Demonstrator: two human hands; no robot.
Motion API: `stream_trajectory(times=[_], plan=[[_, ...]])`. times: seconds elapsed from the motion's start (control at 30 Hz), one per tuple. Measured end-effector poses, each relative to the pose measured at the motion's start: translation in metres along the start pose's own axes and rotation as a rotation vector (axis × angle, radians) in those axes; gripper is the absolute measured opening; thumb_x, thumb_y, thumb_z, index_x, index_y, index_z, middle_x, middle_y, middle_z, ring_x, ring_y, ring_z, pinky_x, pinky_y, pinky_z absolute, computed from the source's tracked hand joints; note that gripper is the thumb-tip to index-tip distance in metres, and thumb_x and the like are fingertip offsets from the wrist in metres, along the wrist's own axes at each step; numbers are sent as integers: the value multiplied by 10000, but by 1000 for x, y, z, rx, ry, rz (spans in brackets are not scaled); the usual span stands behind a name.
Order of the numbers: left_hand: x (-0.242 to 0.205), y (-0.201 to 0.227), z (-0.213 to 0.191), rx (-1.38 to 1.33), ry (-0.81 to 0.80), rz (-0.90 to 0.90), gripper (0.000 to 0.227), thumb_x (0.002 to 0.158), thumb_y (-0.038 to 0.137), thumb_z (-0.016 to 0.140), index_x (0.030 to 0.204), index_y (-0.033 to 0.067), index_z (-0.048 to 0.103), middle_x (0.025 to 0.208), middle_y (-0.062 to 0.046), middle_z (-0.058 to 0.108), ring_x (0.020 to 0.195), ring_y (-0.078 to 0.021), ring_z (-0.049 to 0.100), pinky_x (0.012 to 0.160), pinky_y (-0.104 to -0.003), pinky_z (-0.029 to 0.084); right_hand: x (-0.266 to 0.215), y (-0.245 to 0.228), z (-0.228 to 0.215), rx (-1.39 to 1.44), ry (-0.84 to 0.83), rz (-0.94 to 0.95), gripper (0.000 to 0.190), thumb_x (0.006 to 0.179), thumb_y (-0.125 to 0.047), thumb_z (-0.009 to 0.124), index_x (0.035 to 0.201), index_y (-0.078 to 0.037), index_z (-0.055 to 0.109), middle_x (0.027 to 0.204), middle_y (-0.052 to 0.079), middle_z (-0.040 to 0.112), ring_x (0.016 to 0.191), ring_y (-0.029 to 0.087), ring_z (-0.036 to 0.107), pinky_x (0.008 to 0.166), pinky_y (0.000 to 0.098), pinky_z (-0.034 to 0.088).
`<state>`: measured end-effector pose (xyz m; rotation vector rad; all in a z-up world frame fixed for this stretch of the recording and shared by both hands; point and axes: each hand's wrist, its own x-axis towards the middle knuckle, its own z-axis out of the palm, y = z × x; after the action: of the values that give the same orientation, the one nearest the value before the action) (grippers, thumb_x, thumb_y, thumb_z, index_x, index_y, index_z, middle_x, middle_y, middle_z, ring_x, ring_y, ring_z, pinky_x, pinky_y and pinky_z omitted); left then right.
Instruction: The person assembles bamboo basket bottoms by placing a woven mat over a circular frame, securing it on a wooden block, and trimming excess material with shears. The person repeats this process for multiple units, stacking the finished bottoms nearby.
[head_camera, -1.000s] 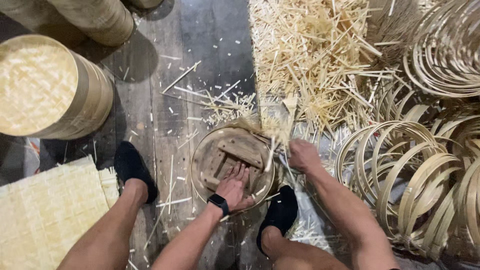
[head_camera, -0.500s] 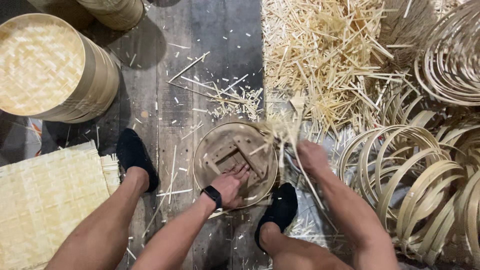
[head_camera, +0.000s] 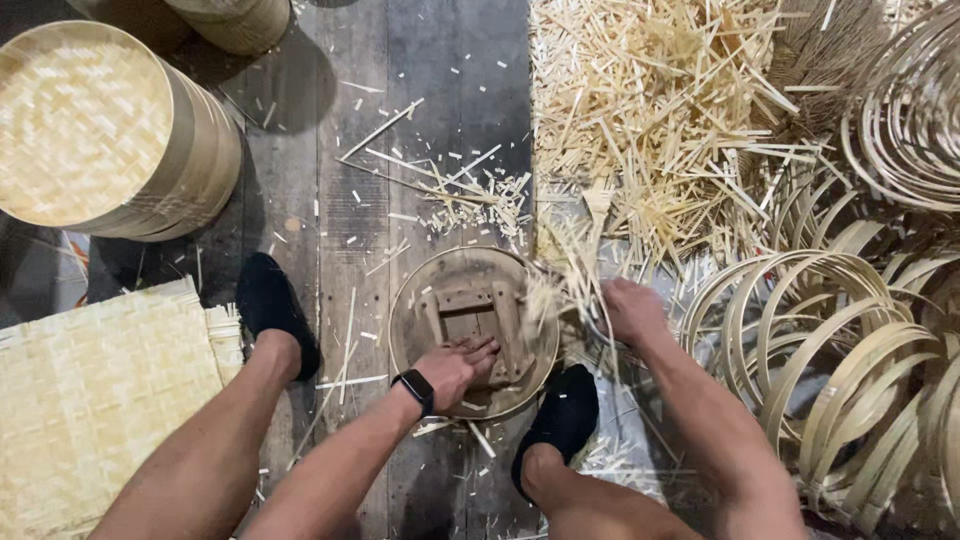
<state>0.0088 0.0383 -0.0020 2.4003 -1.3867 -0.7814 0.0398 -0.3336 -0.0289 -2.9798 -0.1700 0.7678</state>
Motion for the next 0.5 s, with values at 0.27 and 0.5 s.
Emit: stream_trajectory(times=[0.27, 0.5], plan=[[-4, -1, 5, -21, 22, 18, 558, 869, 104, 534, 1418, 7, 509, 1621, -155, 377, 1462, -322, 386, 1186, -485, 303, 29, -29, -4, 29, 161, -72, 408, 803, -239, 701, 1154, -46, 623, 983, 143, 648, 875, 277, 662, 810, 420, 574], [-4, -3, -4, -39, 8, 34, 577, 832, 80, 577, 1405, 29, 533, 1614, -121, 387, 1474, -311, 383, 1182, -479, 315, 37, -21, -36, 83, -147, 13, 247, 921, -274, 694, 1117, -124, 697, 985, 101, 713, 856, 224, 690, 850, 379, 595]])
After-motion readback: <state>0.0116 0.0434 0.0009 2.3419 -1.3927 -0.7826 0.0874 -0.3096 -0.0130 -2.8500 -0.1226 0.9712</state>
